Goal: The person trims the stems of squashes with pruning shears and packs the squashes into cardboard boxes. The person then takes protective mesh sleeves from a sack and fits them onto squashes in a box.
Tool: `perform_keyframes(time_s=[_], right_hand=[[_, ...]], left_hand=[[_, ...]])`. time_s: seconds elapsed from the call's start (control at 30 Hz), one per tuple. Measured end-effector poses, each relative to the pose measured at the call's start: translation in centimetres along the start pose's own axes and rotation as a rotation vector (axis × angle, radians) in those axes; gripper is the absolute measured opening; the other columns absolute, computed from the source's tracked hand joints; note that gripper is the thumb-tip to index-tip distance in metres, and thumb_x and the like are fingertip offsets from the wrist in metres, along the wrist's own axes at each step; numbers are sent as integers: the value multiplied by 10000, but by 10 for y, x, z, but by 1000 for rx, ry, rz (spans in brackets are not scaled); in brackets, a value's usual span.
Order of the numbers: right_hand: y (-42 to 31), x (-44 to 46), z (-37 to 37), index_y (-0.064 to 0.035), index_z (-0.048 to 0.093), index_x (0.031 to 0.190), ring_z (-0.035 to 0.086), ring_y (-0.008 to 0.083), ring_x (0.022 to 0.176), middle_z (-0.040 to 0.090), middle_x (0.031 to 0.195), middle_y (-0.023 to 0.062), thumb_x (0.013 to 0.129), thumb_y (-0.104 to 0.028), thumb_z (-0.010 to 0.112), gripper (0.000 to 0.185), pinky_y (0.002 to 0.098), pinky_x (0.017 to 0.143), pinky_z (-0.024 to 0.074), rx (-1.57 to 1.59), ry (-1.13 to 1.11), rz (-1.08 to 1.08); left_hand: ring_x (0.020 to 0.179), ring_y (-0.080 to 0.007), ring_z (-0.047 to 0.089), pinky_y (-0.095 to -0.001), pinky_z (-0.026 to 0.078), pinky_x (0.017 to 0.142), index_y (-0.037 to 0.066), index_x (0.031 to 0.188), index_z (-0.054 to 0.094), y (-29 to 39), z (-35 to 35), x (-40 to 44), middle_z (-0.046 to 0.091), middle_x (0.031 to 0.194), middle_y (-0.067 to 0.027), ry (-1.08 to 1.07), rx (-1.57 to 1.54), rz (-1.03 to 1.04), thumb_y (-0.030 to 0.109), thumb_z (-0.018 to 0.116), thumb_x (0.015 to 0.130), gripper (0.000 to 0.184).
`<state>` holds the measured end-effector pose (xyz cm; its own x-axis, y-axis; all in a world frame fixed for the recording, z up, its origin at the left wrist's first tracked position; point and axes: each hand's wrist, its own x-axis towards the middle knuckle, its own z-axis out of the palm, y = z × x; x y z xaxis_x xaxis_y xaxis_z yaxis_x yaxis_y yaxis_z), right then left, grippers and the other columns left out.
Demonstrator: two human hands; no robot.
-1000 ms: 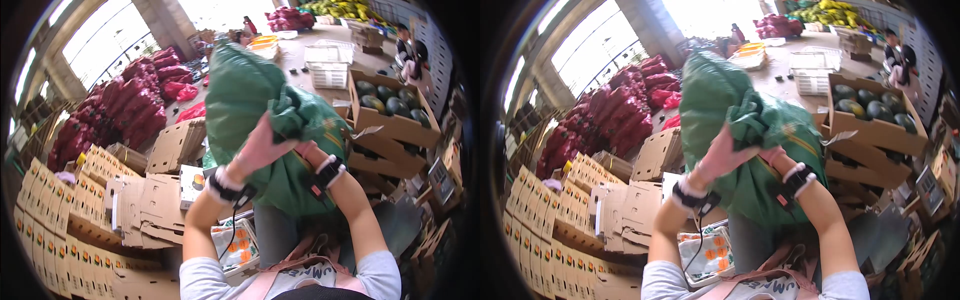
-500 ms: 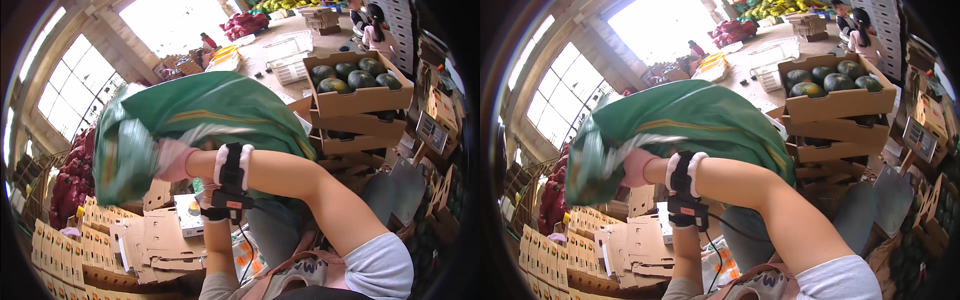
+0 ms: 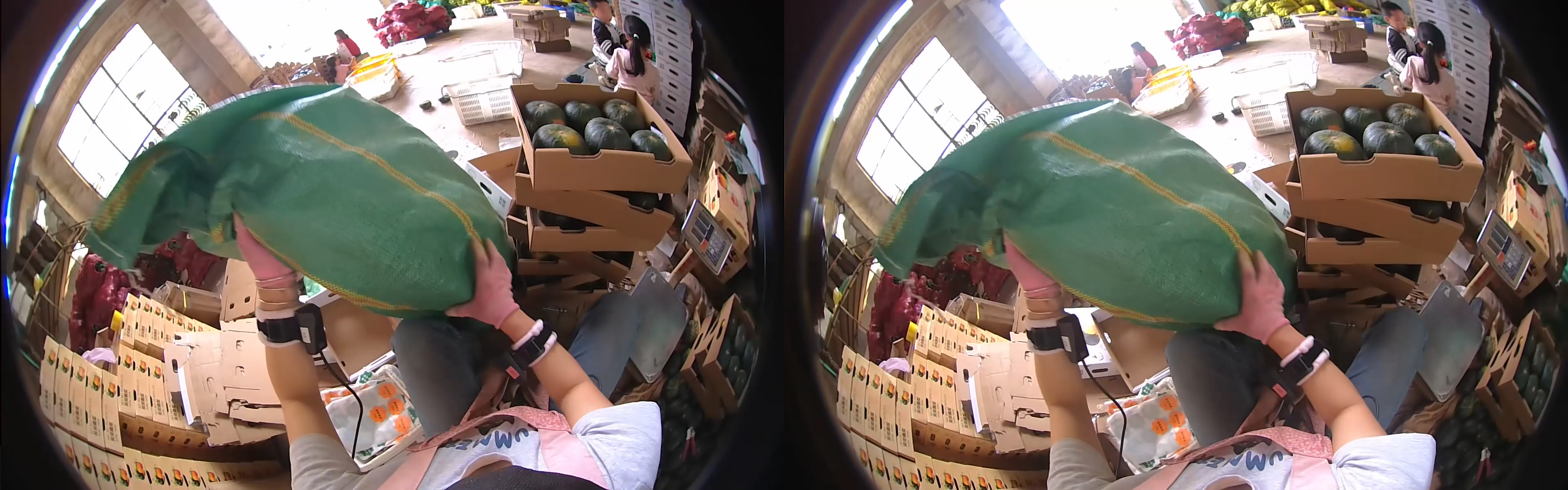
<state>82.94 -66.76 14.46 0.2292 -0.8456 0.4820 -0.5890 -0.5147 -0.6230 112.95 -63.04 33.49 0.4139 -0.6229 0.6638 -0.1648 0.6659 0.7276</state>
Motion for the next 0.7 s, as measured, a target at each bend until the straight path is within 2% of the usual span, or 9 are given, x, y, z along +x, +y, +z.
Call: perform_keyframes(time_s=[0.07, 0.17, 0.23, 0.33, 0.37, 0.47, 0.57, 0.63, 0.7], right_hand=[[22, -12, 12, -120, 290, 1411, 364, 396, 1266, 374, 1370, 210, 499, -294, 868, 1093, 442, 996, 383, -1, -75, 252], [67, 3, 40, -125, 435, 1318, 478, 370, 1180, 494, 1283, 179, 623, -190, 779, 778, 452, 896, 448, 27, -145, 272], [93, 18, 55, -86, 512, 1216, 556, 360, 1069, 576, 1146, 172, 703, -113, 678, 540, 411, 843, 474, 166, 54, 202], [71, 36, 23, -25, 594, 1051, 643, 329, 869, 634, 913, 187, 789, -28, 537, 269, 336, 773, 493, 403, 497, 170], [58, 39, 4, -18, 581, 1082, 642, 286, 850, 632, 940, 186, 806, -16, 507, 286, 310, 768, 482, 509, 522, 154], [19, 38, -29, 1, 575, 1099, 634, 260, 825, 636, 934, 184, 817, -24, 492, 295, 305, 762, 479, 637, 641, 20], [-19, 40, -40, 4, 575, 1108, 641, 310, 858, 643, 931, 181, 820, -47, 493, 303, 326, 779, 490, 603, 633, -120], [-56, 45, -38, -6, 551, 1094, 628, 354, 866, 618, 973, 169, 754, -51, 594, 345, 350, 776, 497, 605, 588, -200], [-76, 60, 3, 36, 480, 1180, 580, 403, 962, 523, 1129, 232, 591, -59, 675, 627, 411, 798, 496, 547, 544, -419]], left_hand=[[1094, -238, 546, -338, 423, 977, -4, 1299, 445, 17, 14, 10, 523, 1290, -105, 22, -427, -142, 311, 397, 996, 440], [1141, -248, 518, -356, 399, 1000, 0, 1304, 442, 11, 12, 32, 514, 1305, -113, -114, -650, -114, 332, 386, 997, 456], [1172, -254, 493, -373, 385, 1014, 4, 1314, 433, 6, 1, 53, 497, 1325, -119, -38, -127, 160, 348, 383, 994, 473], [1183, -260, 484, -380, 381, 1019, 0, 1320, 424, 4, -11, 86, 486, 1334, -128, 108, 35, 193, 335, 399, 987, 473], [1187, -263, 481, -383, 379, 1021, -1, 1322, 421, 0, -15, 96, 483, 1337, -131, 147, 63, 180, 331, 404, 984, 474], [1199, -269, 473, -390, 375, 1026, -4, 1328, 412, -9, -26, 125, 472, 1347, -140, 227, 198, 142, 318, 420, 977, 476], [1210, -275, 464, -397, 370, 1031, -7, 1334, 403, -17, -38, 144, 461, 1357, -150, 268, 331, 90, 306, 436, 970, 481], [1218, -279, 458, -401, 367, 1034, -9, 1338, 397, -21, -43, 150, 454, 1363, -156, 288, 404, 67, 297, 447, 965, 485], [1226, -283, 453, -406, 364, 1038, -11, 1342, 391, -21, -47, 146, 447, 1370, -162, 308, 496, 50, 288, 457, 960, 490]])
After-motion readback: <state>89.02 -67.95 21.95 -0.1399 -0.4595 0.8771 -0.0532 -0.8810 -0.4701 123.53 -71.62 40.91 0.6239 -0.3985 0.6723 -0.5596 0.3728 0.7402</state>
